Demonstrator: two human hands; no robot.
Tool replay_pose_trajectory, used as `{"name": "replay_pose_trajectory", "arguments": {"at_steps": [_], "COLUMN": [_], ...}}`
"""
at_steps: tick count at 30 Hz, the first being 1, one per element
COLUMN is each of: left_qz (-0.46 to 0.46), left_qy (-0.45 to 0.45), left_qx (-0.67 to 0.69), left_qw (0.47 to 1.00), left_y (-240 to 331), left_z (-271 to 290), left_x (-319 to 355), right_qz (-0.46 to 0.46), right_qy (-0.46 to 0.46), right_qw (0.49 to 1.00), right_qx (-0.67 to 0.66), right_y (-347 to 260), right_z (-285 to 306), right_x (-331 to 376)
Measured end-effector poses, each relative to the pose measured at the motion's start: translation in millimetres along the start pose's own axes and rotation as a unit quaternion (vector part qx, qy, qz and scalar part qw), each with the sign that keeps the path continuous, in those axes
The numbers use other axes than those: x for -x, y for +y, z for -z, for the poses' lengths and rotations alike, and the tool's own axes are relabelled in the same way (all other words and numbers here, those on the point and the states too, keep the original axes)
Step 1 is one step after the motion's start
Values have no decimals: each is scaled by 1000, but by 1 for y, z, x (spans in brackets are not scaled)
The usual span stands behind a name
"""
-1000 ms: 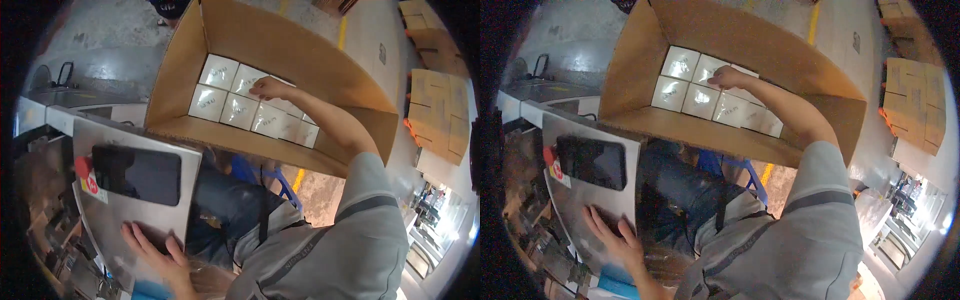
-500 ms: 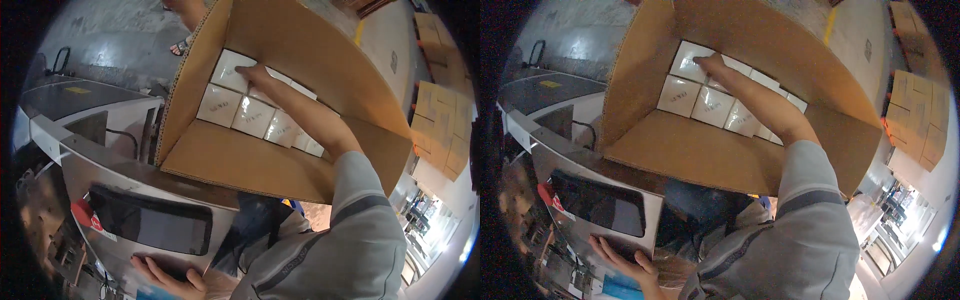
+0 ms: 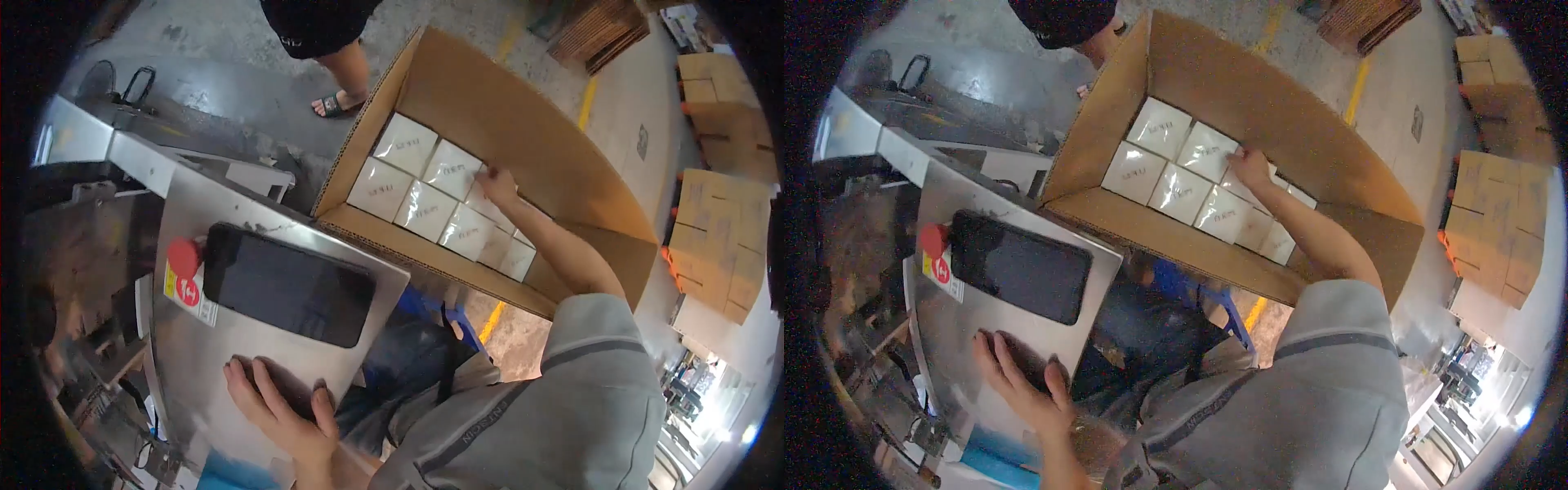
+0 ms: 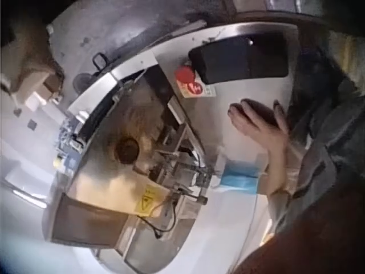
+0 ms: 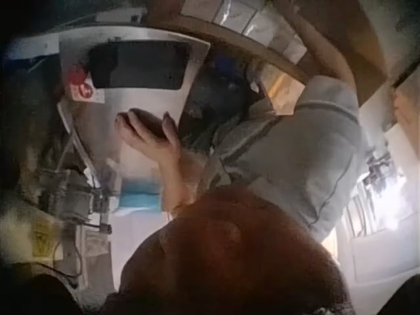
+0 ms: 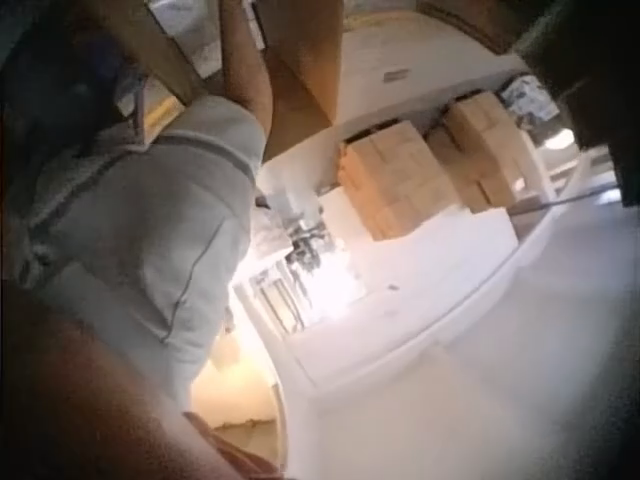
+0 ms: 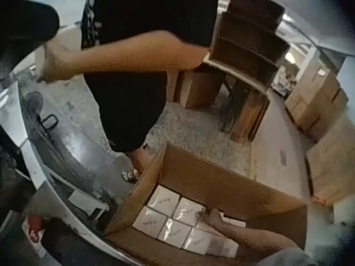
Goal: Packing white product boxes into plastic sleeves, sealing them with a heat sealer, and placing them into a shipping carton.
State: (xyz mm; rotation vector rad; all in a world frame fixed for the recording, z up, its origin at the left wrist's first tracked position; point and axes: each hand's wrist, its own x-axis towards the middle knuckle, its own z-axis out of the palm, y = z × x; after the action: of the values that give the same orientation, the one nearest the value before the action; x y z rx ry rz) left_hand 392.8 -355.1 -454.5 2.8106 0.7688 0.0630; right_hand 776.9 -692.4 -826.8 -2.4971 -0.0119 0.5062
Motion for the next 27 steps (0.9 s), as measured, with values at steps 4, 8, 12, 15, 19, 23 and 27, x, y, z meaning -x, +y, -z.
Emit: {"name": "replay_pose_trajectory", "arguments": {"at_steps": [4,8,12,15,19,23,27], "left_qz": [-21,-15,-39,-37,45,178,161], "left_qy": [40,58,110,155,250,344,363], "left_qx": [33,30,78,138,217,73,55], "left_qw": [998,998,990,978,942,919,916], "left_y": [0,-1,5,-17,-43,-119,-163], "left_z": [-1,4,-1,5,63,90,75], "left_x": [-1,11,19,43,95,144,148], "right_qz": [-165,-90,217,199,230,308,298], "right_qy": [77,-189,-283,-218,-234,-141,-195], "right_qw": [980,953,845,925,944,934,912], "right_qx": [83,-218,399,240,37,-116,-205], "right_y": [98,66,72,-21,-157,-230,-298], "right_z": [37,14,66,66,142,193,185], "right_x": [15,47,31,73,129,206,296]}}
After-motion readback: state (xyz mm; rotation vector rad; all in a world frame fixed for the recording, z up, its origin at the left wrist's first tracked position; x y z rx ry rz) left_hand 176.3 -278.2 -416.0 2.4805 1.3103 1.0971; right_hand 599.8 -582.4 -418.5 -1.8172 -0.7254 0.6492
